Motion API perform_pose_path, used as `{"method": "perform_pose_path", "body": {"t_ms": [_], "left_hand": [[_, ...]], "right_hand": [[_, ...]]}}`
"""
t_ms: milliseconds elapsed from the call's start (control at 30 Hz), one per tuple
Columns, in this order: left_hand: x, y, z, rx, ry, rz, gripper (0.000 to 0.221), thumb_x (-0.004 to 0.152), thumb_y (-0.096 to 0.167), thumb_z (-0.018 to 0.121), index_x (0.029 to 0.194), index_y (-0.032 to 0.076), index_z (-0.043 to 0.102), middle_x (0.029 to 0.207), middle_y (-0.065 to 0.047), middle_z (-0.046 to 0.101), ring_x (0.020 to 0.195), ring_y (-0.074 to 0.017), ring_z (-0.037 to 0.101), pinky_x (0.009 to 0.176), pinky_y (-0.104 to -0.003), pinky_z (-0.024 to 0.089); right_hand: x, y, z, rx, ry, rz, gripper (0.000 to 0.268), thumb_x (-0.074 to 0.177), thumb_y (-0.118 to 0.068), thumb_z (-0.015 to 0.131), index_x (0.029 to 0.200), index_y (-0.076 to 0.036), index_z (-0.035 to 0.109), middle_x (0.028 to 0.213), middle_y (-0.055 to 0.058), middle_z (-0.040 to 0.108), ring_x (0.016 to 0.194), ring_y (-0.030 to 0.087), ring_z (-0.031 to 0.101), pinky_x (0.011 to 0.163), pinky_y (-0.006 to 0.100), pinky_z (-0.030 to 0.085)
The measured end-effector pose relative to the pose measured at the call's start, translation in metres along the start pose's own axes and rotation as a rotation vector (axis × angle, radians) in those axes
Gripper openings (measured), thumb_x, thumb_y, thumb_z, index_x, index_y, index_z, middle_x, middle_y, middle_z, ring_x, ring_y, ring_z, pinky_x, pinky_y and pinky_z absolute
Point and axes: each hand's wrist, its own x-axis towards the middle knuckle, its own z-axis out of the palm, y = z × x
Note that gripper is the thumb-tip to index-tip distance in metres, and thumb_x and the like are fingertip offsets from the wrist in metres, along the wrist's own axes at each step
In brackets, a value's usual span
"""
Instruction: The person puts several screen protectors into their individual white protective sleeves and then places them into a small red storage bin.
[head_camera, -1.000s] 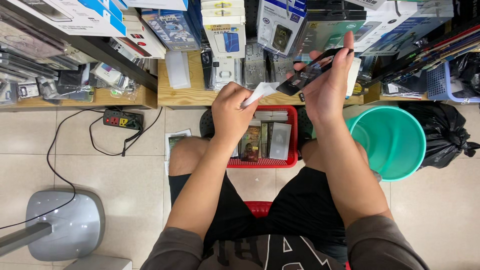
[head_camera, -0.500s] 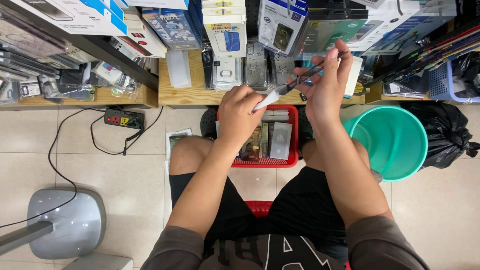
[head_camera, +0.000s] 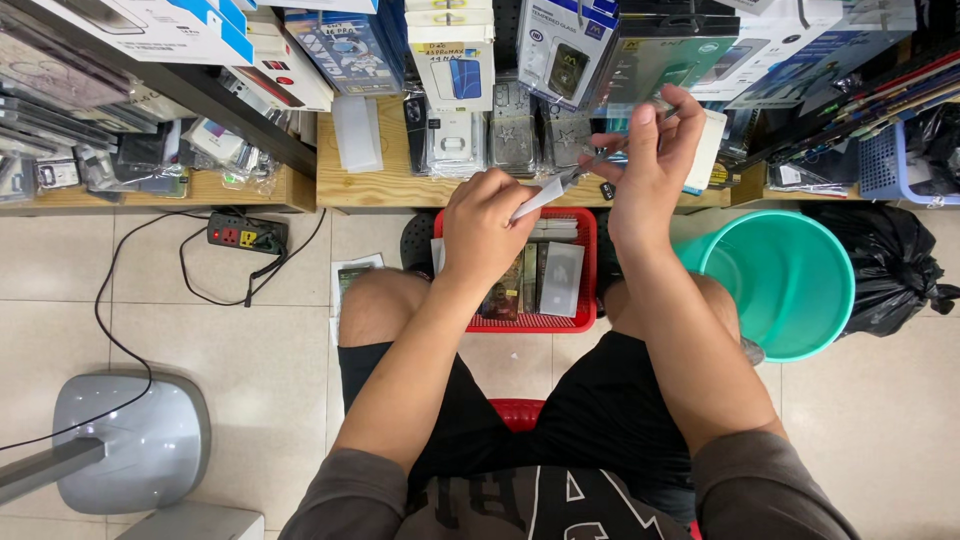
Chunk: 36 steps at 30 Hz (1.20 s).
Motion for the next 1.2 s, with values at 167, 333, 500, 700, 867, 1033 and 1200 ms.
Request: {"method": "perform_pose_path", "body": {"t_ms": [167, 333, 500, 700, 867, 1033, 1200], "left_hand": [[-0.004, -0.002, 0.004, -0.126, -0.030, -0.119, 0.018, 0.088, 0.013, 0.082, 0.077, 0.006, 0.069, 0.074, -0.003, 0.059, 0.060, -0.0200, 0.054, 0.051, -0.036, 0.039], [-0.003, -0.007, 0.003, -0.316, -0.116, -0.413, 0.050, 0.092, 0.030, 0.075, 0.061, 0.010, 0.040, 0.059, -0.001, 0.040, 0.057, -0.0146, 0.038, 0.057, -0.034, 0.029], [0.009, 0.001, -0.007, -0.577, -0.092, -0.697, 0.030, 0.084, 0.031, 0.081, 0.064, 0.015, 0.067, 0.054, 0.001, 0.054, 0.059, -0.0070, 0.052, 0.054, -0.026, 0.043], [0.011, 0.003, -0.009, -0.704, -0.096, -0.775, 0.027, 0.086, 0.028, 0.080, 0.066, 0.015, 0.069, 0.054, 0.007, 0.055, 0.063, -0.0019, 0.048, 0.052, -0.020, 0.040], [0.016, 0.004, -0.013, -0.683, -0.159, -0.778, 0.022, 0.086, 0.033, 0.076, 0.080, 0.012, 0.074, 0.065, 0.000, 0.067, 0.063, -0.0062, 0.058, 0.055, -0.023, 0.044], [0.010, -0.007, -0.009, -0.741, -0.143, -0.786, 0.030, 0.086, 0.040, 0.072, 0.088, 0.011, 0.077, 0.071, 0.006, 0.065, 0.068, -0.0043, 0.054, 0.059, -0.023, 0.042], [0.015, -0.031, -0.002, -0.749, 0.111, -0.841, 0.038, 0.081, 0.051, 0.071, 0.074, 0.014, 0.066, 0.067, 0.009, 0.056, 0.071, -0.0039, 0.047, 0.065, -0.024, 0.036]], "right_hand": [[-0.006, 0.000, 0.000, -0.238, -0.165, -0.237, 0.044, 0.108, -0.047, 0.051, 0.134, -0.011, 0.051, 0.122, 0.009, 0.050, 0.088, 0.018, 0.066, 0.068, 0.032, 0.064], [-0.004, -0.007, 0.002, -0.469, -0.400, -0.459, 0.059, 0.114, -0.046, 0.035, 0.132, 0.002, 0.064, 0.124, 0.016, 0.058, 0.122, 0.029, 0.055, 0.107, 0.040, 0.042], [-0.003, 0.006, 0.001, -0.476, -0.644, -0.437, 0.049, 0.112, -0.035, 0.040, 0.124, -0.002, 0.075, 0.116, 0.015, 0.071, 0.111, 0.037, 0.069, 0.089, 0.044, 0.053], [-0.002, 0.000, -0.001, -0.409, -0.604, -0.451, 0.050, 0.114, -0.035, 0.039, 0.115, 0.001, 0.072, 0.110, 0.021, 0.070, 0.107, 0.041, 0.069, 0.089, 0.049, 0.052], [-0.001, -0.004, 0.000, -0.436, -0.729, -0.431, 0.051, 0.115, -0.034, 0.039, 0.106, 0.006, 0.069, 0.109, 0.025, 0.067, 0.103, 0.040, 0.067, 0.088, 0.047, 0.050], [0.000, 0.012, -0.005, -0.405, -0.788, -0.383, 0.044, 0.117, -0.034, 0.048, 0.118, 0.007, 0.065, 0.121, 0.024, 0.062, 0.115, 0.035, 0.061, 0.099, 0.043, 0.046], [-0.011, 0.038, 0.003, -0.207, -0.816, 0.250, 0.034, 0.098, -0.013, 0.070, 0.128, -0.005, 0.058, 0.114, 0.002, 0.068, 0.098, 0.010, 0.062, 0.081, 0.025, 0.051]]}}
